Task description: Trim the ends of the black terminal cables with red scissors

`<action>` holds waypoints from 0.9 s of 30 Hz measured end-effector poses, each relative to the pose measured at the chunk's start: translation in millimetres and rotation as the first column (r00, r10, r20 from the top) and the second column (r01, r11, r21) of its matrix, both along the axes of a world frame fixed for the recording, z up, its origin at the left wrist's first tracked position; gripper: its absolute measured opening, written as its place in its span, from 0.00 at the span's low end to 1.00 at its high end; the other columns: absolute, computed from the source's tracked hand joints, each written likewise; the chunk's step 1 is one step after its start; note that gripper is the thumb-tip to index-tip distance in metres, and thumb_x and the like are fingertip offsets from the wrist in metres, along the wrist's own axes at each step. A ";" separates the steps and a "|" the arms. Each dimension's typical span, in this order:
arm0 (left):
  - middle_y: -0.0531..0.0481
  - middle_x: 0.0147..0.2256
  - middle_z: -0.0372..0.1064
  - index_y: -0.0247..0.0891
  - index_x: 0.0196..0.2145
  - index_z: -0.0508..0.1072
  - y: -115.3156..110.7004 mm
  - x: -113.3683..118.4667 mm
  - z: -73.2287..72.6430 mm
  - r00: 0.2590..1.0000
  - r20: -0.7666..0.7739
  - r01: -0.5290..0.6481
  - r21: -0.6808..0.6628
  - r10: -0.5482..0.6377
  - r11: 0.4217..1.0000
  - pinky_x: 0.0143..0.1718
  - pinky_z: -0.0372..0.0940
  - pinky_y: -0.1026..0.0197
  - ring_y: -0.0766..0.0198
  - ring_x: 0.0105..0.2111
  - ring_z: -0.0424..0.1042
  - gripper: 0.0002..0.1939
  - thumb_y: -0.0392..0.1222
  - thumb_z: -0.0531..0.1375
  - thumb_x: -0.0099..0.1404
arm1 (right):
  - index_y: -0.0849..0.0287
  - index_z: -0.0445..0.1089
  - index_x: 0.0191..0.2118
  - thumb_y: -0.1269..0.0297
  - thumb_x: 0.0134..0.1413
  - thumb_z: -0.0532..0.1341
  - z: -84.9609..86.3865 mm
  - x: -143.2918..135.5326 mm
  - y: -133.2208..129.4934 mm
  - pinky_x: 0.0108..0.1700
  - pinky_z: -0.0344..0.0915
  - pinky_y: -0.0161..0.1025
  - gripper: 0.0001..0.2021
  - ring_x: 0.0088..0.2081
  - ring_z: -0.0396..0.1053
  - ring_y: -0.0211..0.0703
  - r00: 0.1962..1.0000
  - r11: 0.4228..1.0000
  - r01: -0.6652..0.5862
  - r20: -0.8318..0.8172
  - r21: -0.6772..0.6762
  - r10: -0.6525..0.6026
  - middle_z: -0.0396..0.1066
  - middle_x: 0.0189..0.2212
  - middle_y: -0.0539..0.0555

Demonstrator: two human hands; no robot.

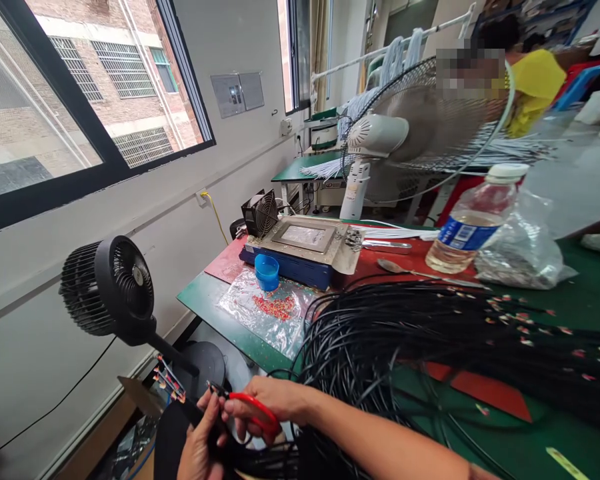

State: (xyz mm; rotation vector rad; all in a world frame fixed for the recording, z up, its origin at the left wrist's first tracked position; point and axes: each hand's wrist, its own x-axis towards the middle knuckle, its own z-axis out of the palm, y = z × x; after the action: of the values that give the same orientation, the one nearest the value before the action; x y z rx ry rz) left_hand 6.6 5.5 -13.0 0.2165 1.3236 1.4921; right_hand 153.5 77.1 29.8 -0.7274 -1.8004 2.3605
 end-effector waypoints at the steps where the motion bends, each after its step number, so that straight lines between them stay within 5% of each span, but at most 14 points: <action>1: 0.54 0.19 0.68 0.35 0.33 0.70 0.1 -0.2 -0.4 1.000 -0.008 0.006 0.003 -0.006 1.000 0.13 0.51 0.72 0.73 0.18 0.62 0.15 0.41 0.65 0.47 | 0.68 0.70 0.25 0.39 0.43 0.56 0.0 0.1 0.1 0.16 0.50 0.27 0.29 0.13 0.54 0.26 1.000 1.000 0.001 -0.002 0.002 -0.001 0.56 0.14 0.45; 7: 0.53 0.20 0.69 0.35 0.40 0.69 0.0 0.4 0.3 0.999 -0.036 -0.030 -0.031 0.029 0.999 0.13 0.50 0.72 0.72 0.19 0.63 0.21 0.41 0.66 0.46 | 0.68 0.72 0.26 0.41 0.46 0.55 -1.3 1.4 1.1 0.16 0.49 0.27 0.29 0.13 0.53 0.26 0.999 0.999 -0.030 -0.042 0.039 0.032 0.55 0.14 0.45; 24: 0.56 0.16 0.68 0.35 0.38 0.69 1.4 3.7 -2.4 0.996 -0.052 -0.069 -0.019 0.067 0.997 0.15 0.52 0.72 0.74 0.15 0.60 0.21 0.42 0.66 0.45 | 0.68 0.69 0.24 0.40 0.44 0.56 -4.5 -0.2 0.0 0.16 0.51 0.27 0.28 0.13 0.54 0.27 1.000 1.000 0.005 0.007 0.016 -0.005 0.56 0.13 0.46; 27: 0.53 0.16 0.69 0.35 0.38 0.69 2.6 3.2 -4.0 0.996 -0.060 -0.067 -0.029 0.065 0.997 0.13 0.51 0.72 0.73 0.15 0.61 0.23 0.42 0.68 0.43 | 0.66 0.67 0.24 0.40 0.47 0.53 -10.4 -3.4 2.4 0.16 0.51 0.28 0.28 0.13 0.53 0.28 0.996 0.996 0.085 -0.026 0.031 -0.084 0.56 0.13 0.46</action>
State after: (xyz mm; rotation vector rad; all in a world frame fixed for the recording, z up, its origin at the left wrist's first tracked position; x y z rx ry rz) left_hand 9.8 8.1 -17.1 0.1997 1.4124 1.5291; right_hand 150.1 79.5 19.5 -0.7522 -1.7577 2.2716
